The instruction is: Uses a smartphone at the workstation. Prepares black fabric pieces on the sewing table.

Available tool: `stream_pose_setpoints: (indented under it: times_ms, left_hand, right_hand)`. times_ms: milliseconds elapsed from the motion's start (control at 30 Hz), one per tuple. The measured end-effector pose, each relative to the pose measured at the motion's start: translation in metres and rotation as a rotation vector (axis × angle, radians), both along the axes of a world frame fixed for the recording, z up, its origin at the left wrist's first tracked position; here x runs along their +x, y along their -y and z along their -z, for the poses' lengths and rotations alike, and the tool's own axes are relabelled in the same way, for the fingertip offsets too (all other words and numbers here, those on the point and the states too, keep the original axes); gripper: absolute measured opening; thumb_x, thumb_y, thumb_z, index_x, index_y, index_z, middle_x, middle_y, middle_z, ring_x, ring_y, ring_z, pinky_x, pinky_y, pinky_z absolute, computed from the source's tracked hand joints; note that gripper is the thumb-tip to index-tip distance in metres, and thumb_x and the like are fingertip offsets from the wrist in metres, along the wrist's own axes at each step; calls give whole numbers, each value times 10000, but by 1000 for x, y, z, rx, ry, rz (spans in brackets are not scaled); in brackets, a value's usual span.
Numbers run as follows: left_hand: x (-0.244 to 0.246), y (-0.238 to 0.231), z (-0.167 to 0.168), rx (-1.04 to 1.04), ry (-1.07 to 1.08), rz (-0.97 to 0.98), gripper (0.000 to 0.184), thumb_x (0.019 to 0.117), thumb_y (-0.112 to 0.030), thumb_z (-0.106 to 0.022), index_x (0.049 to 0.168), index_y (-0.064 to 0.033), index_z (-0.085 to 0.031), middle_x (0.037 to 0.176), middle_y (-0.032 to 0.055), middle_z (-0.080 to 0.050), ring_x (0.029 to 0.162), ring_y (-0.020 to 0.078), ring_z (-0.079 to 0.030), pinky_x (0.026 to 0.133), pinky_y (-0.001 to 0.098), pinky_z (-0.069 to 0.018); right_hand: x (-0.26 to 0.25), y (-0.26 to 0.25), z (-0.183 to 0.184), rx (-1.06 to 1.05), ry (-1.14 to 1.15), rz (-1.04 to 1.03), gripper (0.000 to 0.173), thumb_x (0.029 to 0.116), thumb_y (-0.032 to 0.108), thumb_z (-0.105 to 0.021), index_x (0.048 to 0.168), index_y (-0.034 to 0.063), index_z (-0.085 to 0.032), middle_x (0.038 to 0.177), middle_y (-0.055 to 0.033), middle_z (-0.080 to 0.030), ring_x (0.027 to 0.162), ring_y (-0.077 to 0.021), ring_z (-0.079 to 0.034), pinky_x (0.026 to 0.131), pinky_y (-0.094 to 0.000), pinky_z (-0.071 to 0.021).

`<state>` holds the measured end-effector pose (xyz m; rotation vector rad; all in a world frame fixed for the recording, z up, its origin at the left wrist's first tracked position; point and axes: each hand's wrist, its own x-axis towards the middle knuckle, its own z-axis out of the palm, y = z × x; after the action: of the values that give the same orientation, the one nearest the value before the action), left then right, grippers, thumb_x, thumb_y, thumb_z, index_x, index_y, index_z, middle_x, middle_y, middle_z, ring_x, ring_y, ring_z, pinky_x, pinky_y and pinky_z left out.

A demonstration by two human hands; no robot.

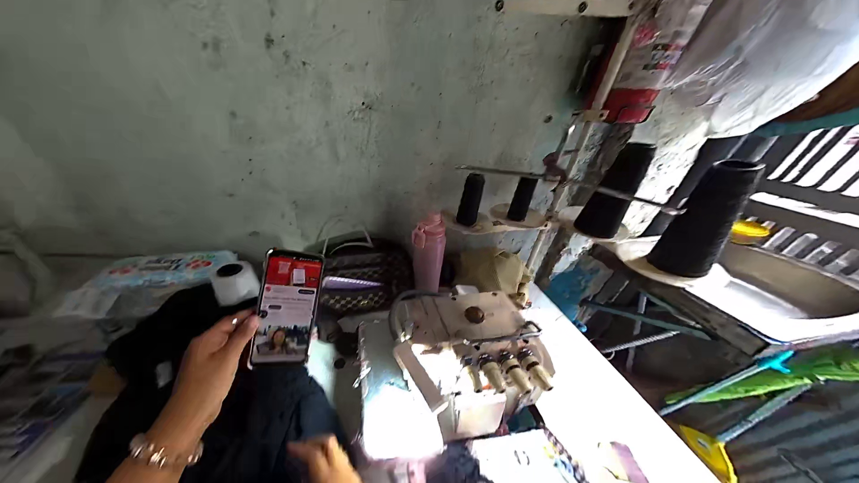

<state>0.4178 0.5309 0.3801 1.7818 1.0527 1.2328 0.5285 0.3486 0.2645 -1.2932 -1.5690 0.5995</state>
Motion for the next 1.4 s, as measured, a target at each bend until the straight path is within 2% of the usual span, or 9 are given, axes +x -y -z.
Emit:
stream_pose_setpoints:
  times_ms: [133,200,267,333,533,667,1100,1267,1400]
  left_hand:
    - [-61,102,31,-353,156,-74,279,1033,-171,-489,1229,-11,-607,996,-59,-711,833,22,-696,740,248,-602]
    - [-76,137,52,-441,199,-65,244,1037,-151,-478,1200,-44,-625,973,-86,-720,843,19,-702,756,252,-609]
    - [-82,163,77,-497,229,-13,239,1036,-143,-470,1183,-73,-645,982,-95,-732,870,23,-707,768,250,-611]
    - [-81,183,98,-531,239,62,244,1035,-148,-465,1186,-107,-652,1019,-108,-737,912,17,-707,797,241,-608]
    - [-67,203,126,-521,222,159,222,973,-131,-496,1129,-103,-651,986,-104,-730,873,0,-701,753,196,-593]
    - [-63,207,136,-496,177,157,185,928,-95,-561,1096,-73,-637,945,-88,-710,870,-4,-687,782,179,-576]
    - [-84,208,140,-352,-155,137,344,1017,-329,-413,839,-150,-646,662,-153,-559,579,-99,-527,535,110,-438]
    - [-82,205,140,-342,-212,106,386,1025,-356,-413,787,-156,-643,626,-153,-524,560,-102,-494,530,112,-404]
    - [-82,203,141,-330,-243,108,388,1017,-354,-418,754,-158,-625,606,-151,-492,547,-99,-473,523,117,-393]
  right_hand:
    - [-5,-24,21,139,-68,67,395,907,-78,-556,1292,-99,-638,1407,-304,-568,1319,-415,-565,1107,-524,-466]
    - [-1,-7,8,37,-464,-78,493,1118,225,-317,1395,-122,-532,1435,-195,-589,1306,-210,-596,1086,-356,-500]
    - [0,20,-8,-238,-812,-289,878,1035,673,-294,1545,-41,-325,1447,-114,-582,1233,-164,-639,983,-376,-574]
    - [0,44,-9,-382,-848,-326,974,965,757,-393,1569,15,-214,1432,-102,-542,1199,-161,-636,936,-396,-591]
    - [4,77,2,-390,-775,-243,786,1047,555,-440,1486,-47,-190,1313,-58,-527,1167,-36,-593,988,-276,-537]
    - [6,86,8,-408,-798,-235,811,1034,600,-448,1483,-28,-198,1297,-46,-551,1145,-53,-615,965,-300,-556]
    - [10,99,16,-648,-930,-304,333,1070,173,-380,1382,56,-378,1163,-13,-638,1043,-84,-671,940,-321,-569]
    - [14,102,24,-592,-902,-477,564,919,-74,-554,1412,19,-297,1241,-33,-628,1106,-89,-664,983,-326,-557]
    - [13,103,25,-634,-924,-437,424,1023,57,-476,1416,50,-317,1213,-14,-617,1078,-84,-658,953,-329,-561]
